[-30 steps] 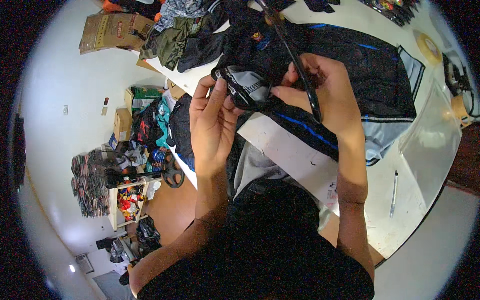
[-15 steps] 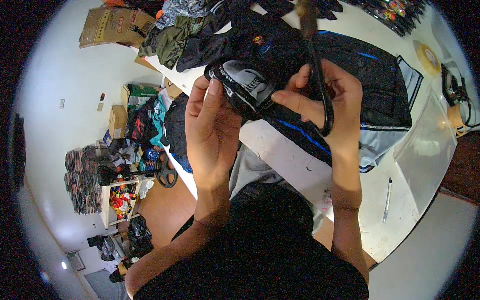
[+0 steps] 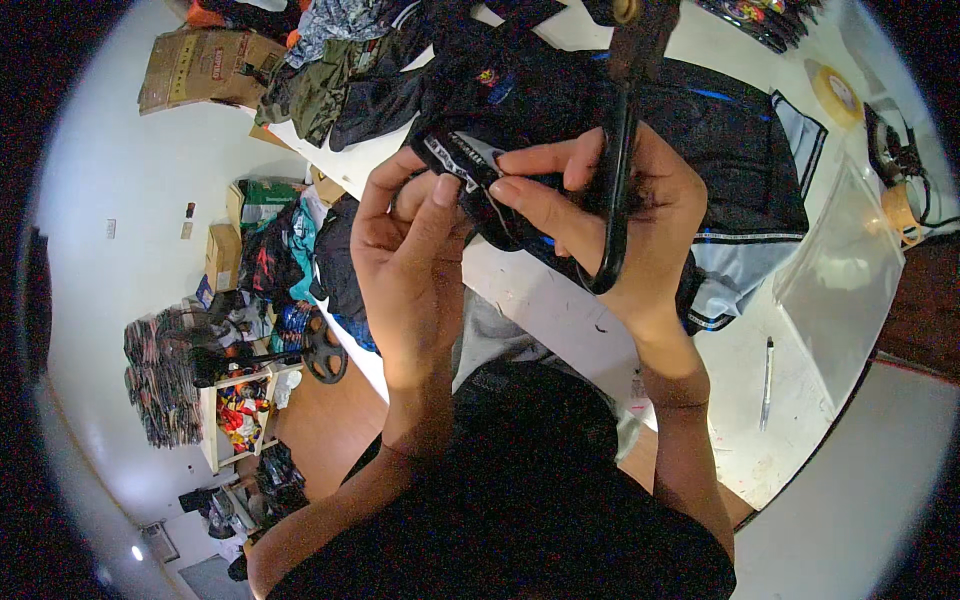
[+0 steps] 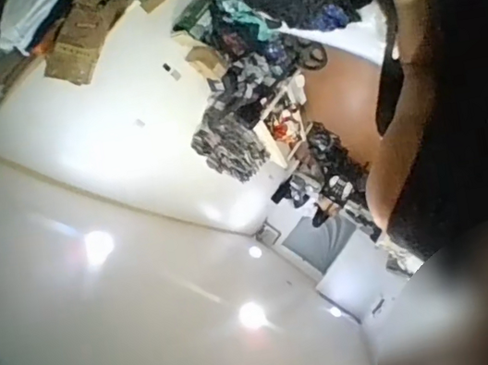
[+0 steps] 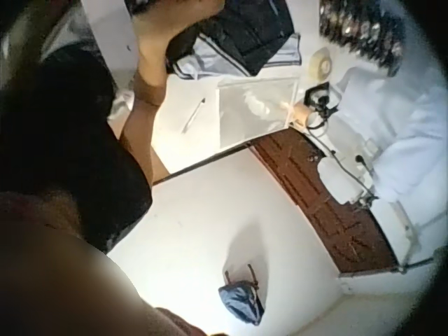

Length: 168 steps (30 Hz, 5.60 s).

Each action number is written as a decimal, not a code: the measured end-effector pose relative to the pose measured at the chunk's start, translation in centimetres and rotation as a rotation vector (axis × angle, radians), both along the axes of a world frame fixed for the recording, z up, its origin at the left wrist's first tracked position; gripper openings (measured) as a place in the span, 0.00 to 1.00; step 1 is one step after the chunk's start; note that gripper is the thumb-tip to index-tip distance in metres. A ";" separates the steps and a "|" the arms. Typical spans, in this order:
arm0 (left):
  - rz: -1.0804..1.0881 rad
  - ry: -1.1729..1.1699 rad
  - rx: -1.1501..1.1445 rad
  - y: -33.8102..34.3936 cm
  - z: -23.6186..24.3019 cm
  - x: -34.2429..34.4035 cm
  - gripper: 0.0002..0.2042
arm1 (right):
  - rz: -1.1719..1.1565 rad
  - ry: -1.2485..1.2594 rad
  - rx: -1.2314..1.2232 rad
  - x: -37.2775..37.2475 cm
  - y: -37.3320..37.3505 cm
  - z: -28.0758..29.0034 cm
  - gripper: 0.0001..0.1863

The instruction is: Cutting and trimming black fabric garments using scissors on a work table.

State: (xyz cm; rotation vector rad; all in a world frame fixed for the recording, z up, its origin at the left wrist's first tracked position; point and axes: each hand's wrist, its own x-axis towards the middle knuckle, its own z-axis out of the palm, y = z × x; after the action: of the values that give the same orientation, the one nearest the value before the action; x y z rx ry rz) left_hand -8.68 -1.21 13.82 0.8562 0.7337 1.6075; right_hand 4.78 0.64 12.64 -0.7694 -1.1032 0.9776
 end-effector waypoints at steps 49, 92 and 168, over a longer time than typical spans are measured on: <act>0.147 0.231 0.189 -0.4 0.7 0.5 0.08 | -0.013 -0.071 -0.023 0.4 -1.3 1.5 0.20; 0.174 0.430 0.034 0.6 0.4 0.5 0.14 | -0.094 0.059 0.174 -0.6 0.8 -0.6 0.13; 0.199 -0.022 0.488 3.0 5.9 -5.4 0.25 | 0.465 0.005 -0.112 2.7 -0.9 -3.4 0.49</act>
State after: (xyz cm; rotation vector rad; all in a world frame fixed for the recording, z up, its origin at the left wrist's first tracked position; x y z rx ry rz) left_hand -14.09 1.75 19.75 1.1364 0.4209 2.0143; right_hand 7.49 -0.30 9.25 -0.6088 -1.2599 1.4403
